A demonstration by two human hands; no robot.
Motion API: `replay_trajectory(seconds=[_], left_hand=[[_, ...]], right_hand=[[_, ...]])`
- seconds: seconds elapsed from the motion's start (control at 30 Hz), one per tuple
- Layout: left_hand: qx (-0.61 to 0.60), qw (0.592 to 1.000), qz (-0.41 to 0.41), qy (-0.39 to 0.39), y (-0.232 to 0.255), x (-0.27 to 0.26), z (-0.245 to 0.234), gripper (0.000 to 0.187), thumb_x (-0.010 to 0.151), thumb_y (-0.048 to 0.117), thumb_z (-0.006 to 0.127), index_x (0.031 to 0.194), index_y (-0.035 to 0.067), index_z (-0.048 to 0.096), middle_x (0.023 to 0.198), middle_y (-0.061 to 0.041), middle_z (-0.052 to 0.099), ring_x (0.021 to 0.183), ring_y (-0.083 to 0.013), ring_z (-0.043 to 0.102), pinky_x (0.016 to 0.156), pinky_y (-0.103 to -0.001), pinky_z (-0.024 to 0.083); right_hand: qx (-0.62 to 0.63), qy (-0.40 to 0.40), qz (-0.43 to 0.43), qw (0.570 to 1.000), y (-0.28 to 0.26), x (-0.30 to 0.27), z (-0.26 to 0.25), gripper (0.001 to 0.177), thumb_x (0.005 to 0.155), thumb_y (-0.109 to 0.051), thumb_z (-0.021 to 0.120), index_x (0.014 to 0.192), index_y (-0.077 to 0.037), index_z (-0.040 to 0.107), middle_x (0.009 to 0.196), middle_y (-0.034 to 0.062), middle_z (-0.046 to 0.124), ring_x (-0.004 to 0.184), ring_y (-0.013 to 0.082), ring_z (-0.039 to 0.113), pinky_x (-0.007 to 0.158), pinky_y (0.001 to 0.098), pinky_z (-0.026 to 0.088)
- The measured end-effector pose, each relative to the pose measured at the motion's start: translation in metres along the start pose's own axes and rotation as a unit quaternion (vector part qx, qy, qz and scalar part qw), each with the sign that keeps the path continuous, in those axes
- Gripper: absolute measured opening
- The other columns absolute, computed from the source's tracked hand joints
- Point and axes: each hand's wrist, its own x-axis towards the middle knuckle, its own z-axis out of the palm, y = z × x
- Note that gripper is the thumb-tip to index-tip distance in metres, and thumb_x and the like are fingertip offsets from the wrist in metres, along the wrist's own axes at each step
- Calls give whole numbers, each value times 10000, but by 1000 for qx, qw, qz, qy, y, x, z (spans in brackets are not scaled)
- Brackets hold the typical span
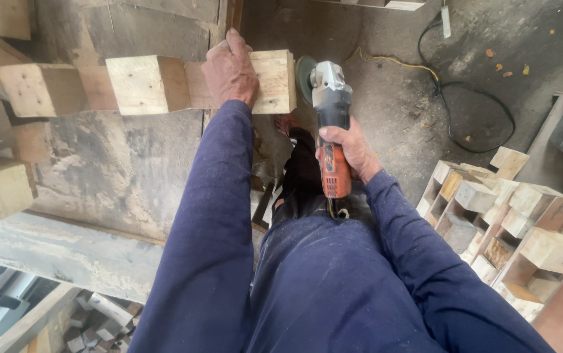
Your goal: The person uses an angle grinder to sand the edges and surfaces of a wooden pallet-like structure. They repeatedly reposition the structure and grind different sections, then place the finished piece aside and continue with another section.
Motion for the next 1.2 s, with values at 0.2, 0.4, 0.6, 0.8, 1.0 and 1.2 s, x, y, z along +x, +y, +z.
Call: replay_trajectory(seconds=[0.2, 0.4, 0.6, 0.8, 1.0, 1.2], left_hand=[[10, 1000, 2, -1, -5, -3, -1, 560, 1011, 479, 424, 831, 107, 803, 853, -109, 803, 745, -235, 775, 773, -402, 597], [3, 1000, -10, -2, -5, -1, 2, 558, 1011, 480, 438, 815, 98, 794, 844, -112, 800, 731, -225, 774, 766, -393, 602], [-9, 1000, 3, 1, -10, -1, 4, 564, 1020, 472, 427, 815, 83, 781, 808, -122, 787, 708, -245, 769, 741, -404, 605], [-13, 1000, 14, 20, -8, -1, 3, 556, 1006, 473, 449, 809, 72, 780, 802, -152, 769, 713, -280, 746, 736, -434, 583], [-10, 1000, 19, 15, -14, 2, 9, 566, 1022, 467, 441, 790, 55, 751, 788, -171, 757, 708, -297, 735, 732, -458, 565], [-14, 994, 95, 50, -38, 17, 24, 650, 1017, 526, 373, 799, 39, 743, 828, -219, 731, 774, -368, 719, 773, -517, 532]], right_hand=[[38, -58, -7, 998, -4, -30, 8, 594, 767, -269, 723, 1259, -65, 459, 836, 96, 621, 651, 205, 679, 557, 376, 612], [23, -25, 31, 999, 1, -44, 12, 627, 746, -276, 720, 1278, -99, 440, 830, 114, 608, 631, 216, 665, 524, 389, 588], [24, -53, -8, 998, 2, -34, 4, 566, 800, -262, 725, 1259, -40, 477, 892, 106, 626, 700, 209, 687, 601, 374, 609], [-1, -29, 12, 1000, 3, -29, 7, 565, 809, -287, 720, 1254, -43, 471, 850, 106, 621, 674, 200, 678, 589, 362, 599], [3, -40, 1, 999, 14, -32, 2, 565, 806, -291, 718, 1254, -45, 478, 854, 106, 629, 689, 191, 684, 596, 358, 613], [37, -51, 24, 998, 25, -21, 0, 459, 816, -279, 739, 1139, -17, 543, 875, 122, 648, 696, 242, 698, 558, 398, 605]])
